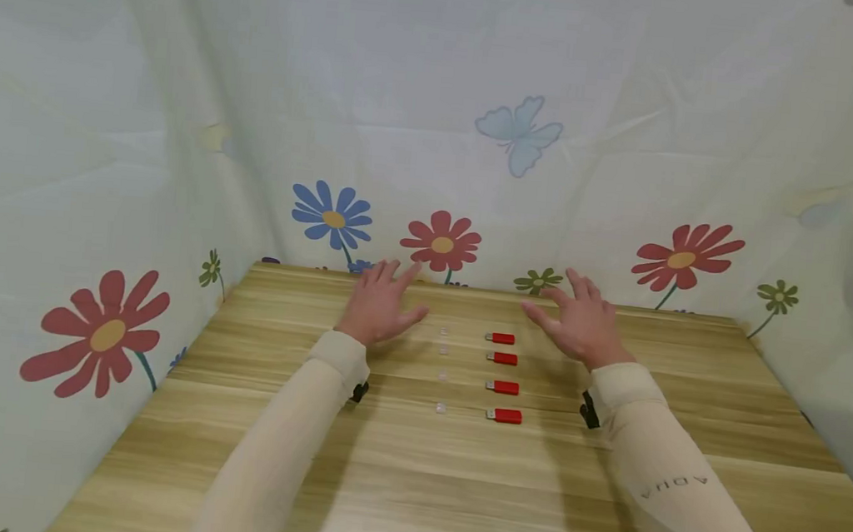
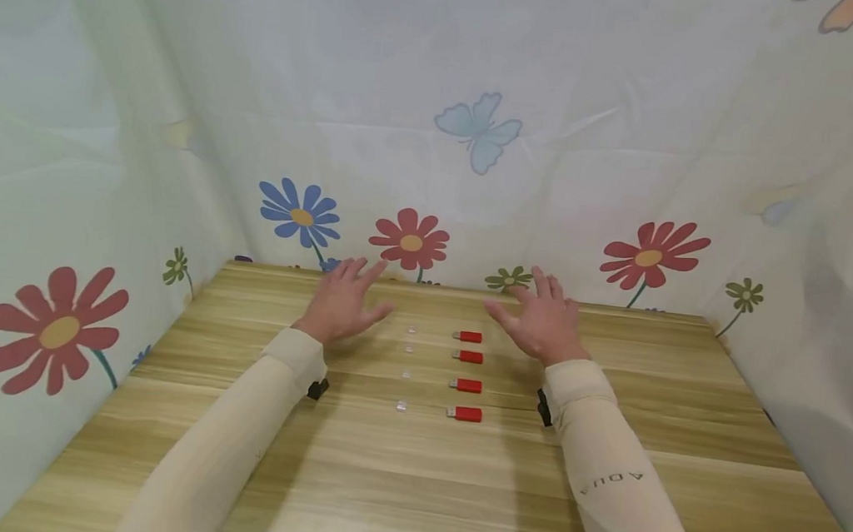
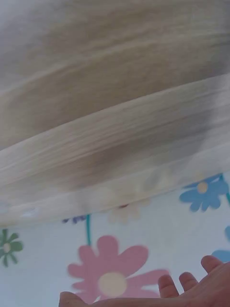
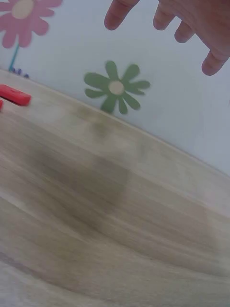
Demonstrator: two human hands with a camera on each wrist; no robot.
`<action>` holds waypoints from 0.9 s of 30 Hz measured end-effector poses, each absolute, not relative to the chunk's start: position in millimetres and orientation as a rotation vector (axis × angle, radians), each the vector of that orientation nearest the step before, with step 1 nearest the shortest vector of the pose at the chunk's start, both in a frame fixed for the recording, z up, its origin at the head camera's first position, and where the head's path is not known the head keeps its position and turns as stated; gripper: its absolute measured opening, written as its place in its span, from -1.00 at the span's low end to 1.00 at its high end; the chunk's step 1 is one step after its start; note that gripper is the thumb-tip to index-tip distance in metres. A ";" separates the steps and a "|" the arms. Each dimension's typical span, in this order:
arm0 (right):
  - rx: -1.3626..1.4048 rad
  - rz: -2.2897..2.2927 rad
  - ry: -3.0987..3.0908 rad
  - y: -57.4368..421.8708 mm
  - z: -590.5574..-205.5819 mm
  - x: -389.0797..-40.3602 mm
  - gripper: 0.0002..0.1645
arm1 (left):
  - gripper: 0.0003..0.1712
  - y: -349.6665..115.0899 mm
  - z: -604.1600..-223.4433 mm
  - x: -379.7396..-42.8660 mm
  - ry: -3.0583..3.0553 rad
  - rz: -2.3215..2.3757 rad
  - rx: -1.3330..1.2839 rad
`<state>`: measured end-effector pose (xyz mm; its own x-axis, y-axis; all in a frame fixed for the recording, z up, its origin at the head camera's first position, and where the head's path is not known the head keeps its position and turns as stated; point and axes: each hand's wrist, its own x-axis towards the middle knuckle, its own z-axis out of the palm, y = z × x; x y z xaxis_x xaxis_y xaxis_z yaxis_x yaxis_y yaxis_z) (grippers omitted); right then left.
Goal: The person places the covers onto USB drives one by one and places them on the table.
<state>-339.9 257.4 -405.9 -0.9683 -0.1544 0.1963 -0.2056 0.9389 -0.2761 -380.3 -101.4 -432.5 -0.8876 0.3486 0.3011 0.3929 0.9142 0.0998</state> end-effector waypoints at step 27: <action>0.846 0.660 -2.924 218.3 -404.8 -261.0 -0.79 | -0.56 -54.7 -416.6 -276.2 -2.898 -0.147 -1.351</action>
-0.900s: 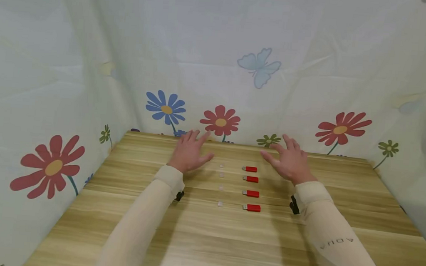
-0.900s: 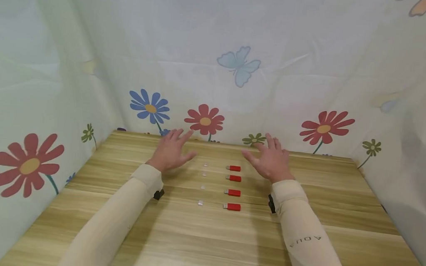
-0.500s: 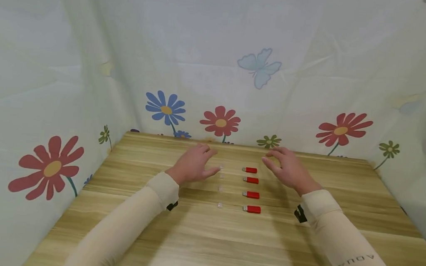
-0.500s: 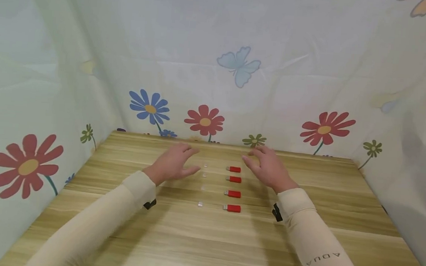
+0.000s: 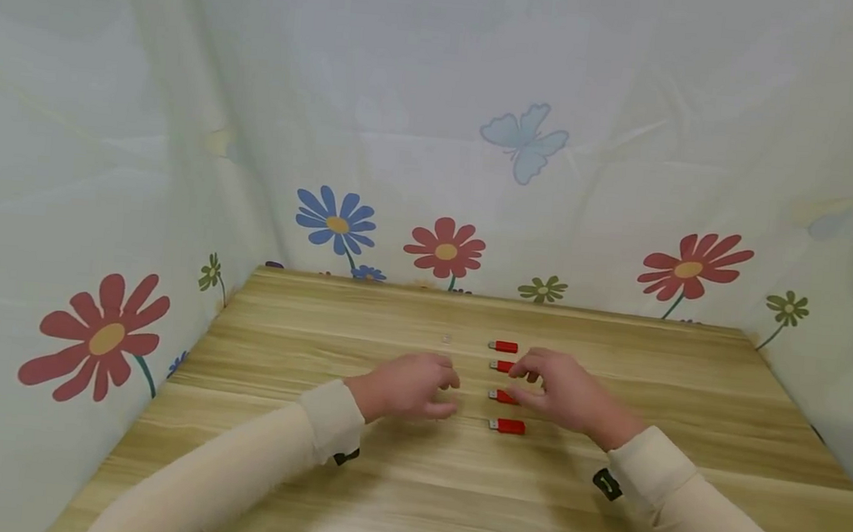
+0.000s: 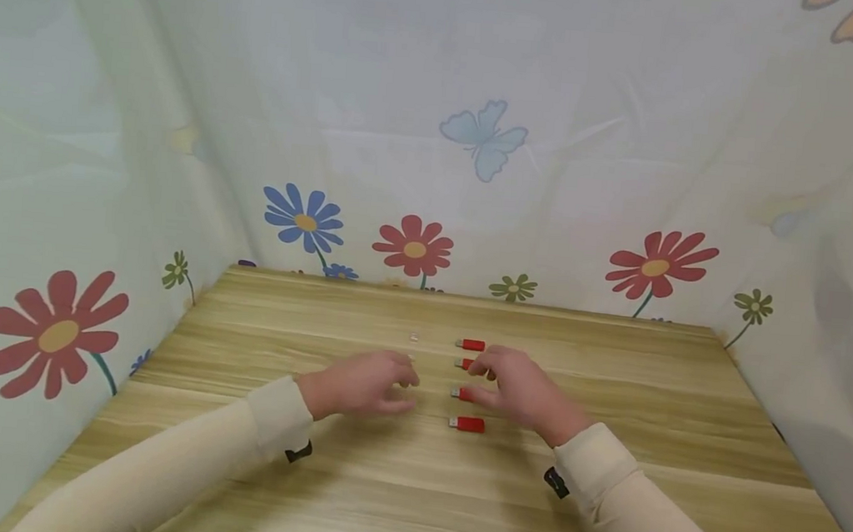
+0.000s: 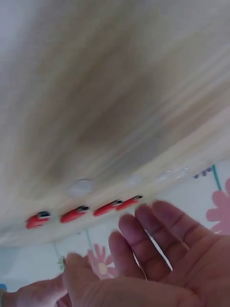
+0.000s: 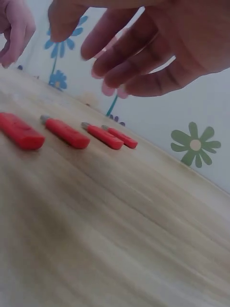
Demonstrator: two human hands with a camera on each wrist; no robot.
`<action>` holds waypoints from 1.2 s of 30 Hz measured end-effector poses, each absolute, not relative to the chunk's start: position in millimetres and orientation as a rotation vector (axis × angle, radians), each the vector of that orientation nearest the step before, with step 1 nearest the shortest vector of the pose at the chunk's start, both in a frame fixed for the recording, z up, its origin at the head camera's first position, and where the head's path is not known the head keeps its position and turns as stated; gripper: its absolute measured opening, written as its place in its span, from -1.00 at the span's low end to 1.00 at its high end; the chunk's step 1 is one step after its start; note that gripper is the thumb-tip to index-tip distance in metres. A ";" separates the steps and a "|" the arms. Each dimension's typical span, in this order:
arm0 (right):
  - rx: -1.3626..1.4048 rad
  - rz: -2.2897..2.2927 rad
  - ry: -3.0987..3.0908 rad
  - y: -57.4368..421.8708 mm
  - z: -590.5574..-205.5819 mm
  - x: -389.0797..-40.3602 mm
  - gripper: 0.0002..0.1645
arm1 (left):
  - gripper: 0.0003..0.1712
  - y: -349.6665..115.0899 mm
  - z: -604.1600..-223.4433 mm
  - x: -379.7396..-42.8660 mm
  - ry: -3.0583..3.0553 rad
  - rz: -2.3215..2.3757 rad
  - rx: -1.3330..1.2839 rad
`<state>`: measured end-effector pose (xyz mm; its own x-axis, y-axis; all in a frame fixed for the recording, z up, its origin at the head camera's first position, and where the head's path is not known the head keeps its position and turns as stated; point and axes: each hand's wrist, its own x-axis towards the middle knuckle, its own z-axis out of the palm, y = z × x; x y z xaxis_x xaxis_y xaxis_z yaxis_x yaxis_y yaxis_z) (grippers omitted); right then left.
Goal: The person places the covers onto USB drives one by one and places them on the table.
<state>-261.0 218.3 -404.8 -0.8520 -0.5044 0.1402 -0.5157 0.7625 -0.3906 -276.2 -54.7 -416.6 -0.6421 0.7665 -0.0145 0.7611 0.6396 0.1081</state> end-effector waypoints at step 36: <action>1.182 0.338 -2.981 199.7 -430.3 -249.8 -0.87 | -0.68 -47.6 -447.4 -274.1 2.816 0.009 1.248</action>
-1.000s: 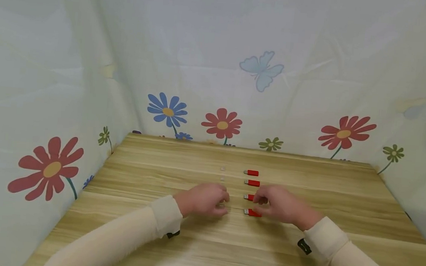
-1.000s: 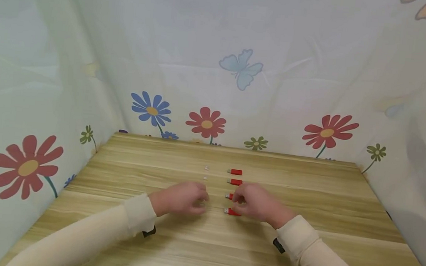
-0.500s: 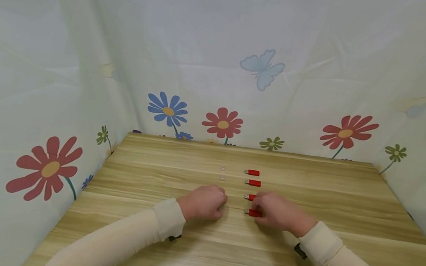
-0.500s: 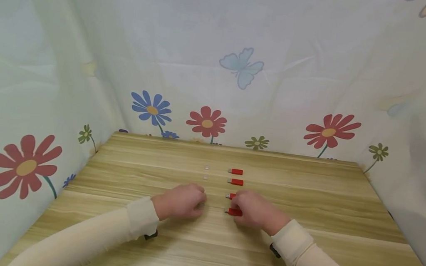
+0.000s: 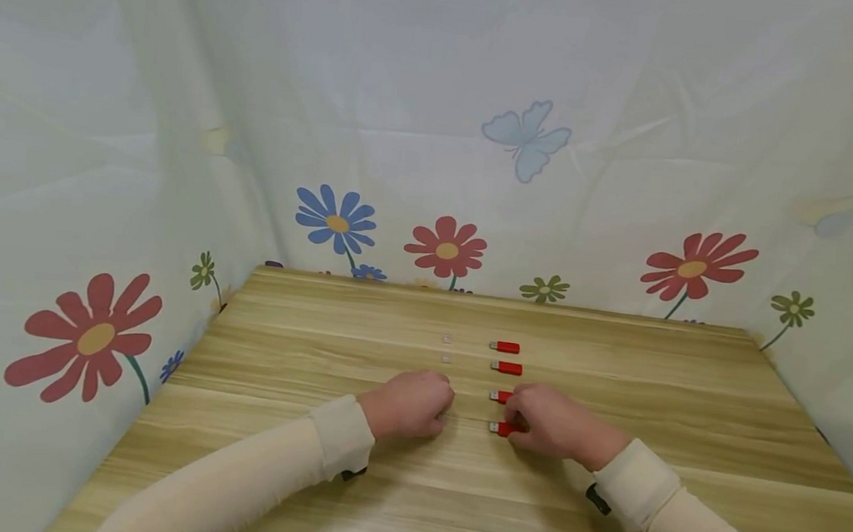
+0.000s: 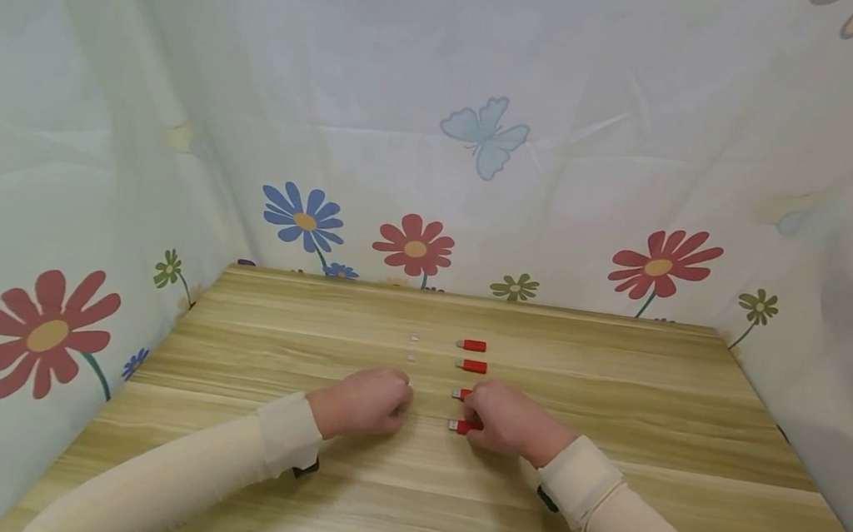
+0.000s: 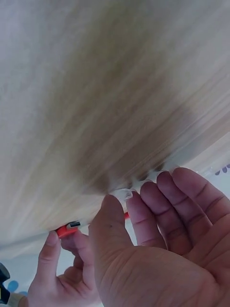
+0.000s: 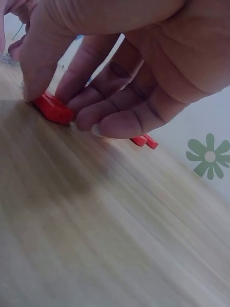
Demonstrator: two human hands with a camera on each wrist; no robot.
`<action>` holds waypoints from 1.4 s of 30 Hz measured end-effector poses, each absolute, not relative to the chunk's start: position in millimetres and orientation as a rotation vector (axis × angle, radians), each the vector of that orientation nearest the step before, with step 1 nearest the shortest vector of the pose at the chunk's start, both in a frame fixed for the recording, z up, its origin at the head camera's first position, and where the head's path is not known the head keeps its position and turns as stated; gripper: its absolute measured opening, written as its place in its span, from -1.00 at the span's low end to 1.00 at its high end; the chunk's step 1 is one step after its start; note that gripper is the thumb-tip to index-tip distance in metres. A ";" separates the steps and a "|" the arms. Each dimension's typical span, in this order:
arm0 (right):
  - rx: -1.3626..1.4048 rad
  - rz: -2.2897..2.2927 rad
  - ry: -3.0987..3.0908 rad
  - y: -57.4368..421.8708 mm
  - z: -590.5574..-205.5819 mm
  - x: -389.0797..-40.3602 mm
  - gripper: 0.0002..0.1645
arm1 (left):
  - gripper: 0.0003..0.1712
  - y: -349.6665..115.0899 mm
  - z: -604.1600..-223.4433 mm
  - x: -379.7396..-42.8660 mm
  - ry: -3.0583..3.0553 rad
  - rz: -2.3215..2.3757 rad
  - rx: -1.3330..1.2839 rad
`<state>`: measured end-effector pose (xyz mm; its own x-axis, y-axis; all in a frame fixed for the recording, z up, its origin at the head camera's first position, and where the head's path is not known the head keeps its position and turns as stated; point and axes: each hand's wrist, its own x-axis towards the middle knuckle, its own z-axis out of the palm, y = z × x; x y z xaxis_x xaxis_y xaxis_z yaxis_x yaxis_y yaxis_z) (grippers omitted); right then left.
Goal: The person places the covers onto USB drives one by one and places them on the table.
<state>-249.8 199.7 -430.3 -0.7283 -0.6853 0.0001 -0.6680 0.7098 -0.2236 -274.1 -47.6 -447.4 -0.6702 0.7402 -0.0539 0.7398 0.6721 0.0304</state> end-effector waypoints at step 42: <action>-1.190 -0.384 2.742 206.3 -425.3 -251.8 -0.79 | -0.74 -51.6 -429.1 -274.2 2.752 0.234 1.237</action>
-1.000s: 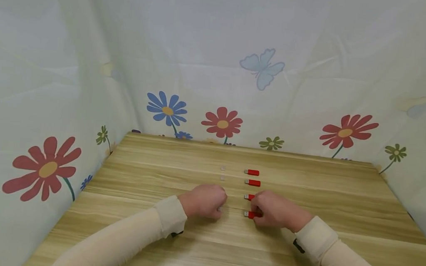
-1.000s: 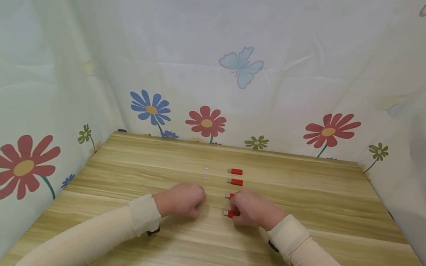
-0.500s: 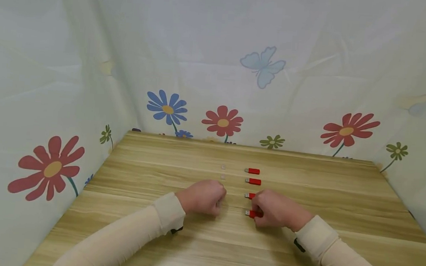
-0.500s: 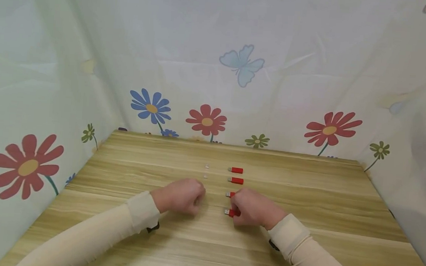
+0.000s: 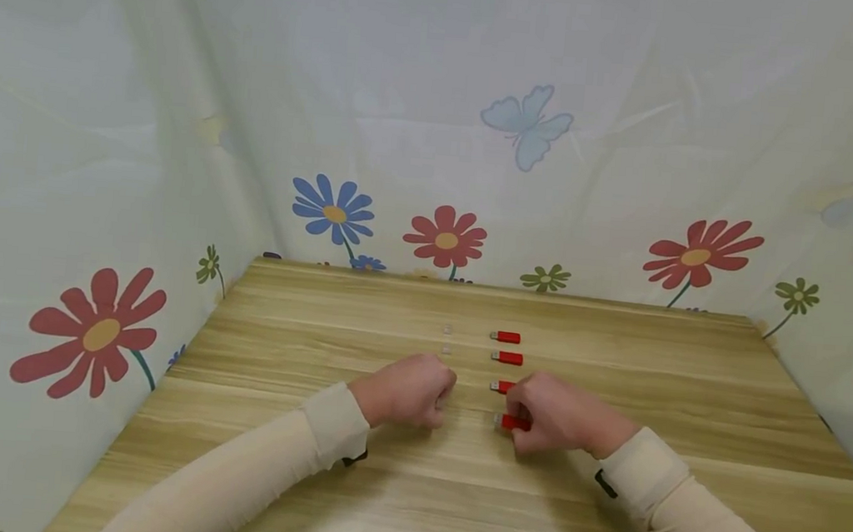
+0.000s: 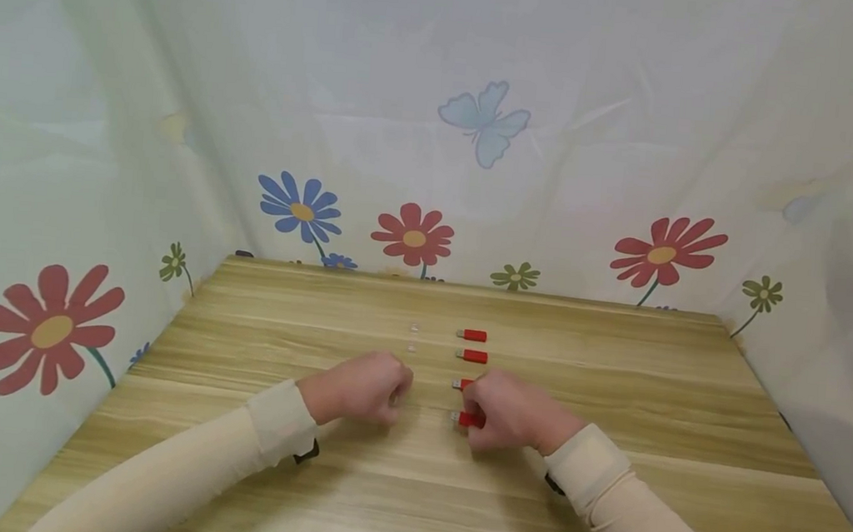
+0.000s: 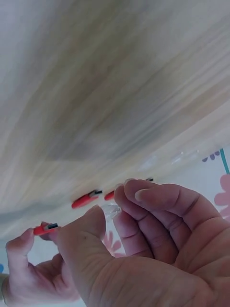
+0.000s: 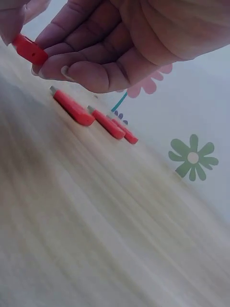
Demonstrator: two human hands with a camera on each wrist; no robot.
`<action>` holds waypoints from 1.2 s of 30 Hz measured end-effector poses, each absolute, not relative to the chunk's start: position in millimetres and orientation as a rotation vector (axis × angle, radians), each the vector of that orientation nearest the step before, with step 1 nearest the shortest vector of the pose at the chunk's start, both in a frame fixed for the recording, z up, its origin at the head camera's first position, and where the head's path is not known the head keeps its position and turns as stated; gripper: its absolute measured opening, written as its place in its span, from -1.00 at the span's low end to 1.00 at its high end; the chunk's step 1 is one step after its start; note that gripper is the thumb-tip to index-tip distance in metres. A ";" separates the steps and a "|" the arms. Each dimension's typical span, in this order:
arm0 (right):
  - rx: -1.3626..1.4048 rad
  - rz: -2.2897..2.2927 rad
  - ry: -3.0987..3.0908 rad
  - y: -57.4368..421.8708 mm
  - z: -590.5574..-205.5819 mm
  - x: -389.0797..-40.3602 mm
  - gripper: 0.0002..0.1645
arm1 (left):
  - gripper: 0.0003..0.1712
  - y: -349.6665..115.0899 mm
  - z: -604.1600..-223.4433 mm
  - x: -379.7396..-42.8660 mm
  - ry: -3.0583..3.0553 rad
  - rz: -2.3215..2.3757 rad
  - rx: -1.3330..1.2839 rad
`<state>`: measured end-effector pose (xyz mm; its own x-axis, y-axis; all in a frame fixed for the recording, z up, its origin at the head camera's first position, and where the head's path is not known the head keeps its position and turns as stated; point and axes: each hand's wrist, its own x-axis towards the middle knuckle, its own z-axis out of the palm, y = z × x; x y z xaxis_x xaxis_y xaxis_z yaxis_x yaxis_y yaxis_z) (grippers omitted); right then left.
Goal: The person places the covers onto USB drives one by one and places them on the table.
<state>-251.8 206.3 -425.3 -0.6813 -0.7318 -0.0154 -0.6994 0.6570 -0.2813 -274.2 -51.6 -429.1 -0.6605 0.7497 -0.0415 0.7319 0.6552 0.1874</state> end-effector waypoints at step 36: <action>-1.257 -0.346 2.763 196.7 -399.4 -252.1 -0.89 | -0.79 -61.9 -416.1 -271.6 2.707 0.463 1.147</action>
<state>-252.1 196.7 -399.4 -0.6584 -0.7525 0.0153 -0.7330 0.6364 -0.2400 -271.6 -61.9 -416.1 -0.6914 0.7218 -0.0304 0.6707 0.6570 0.3443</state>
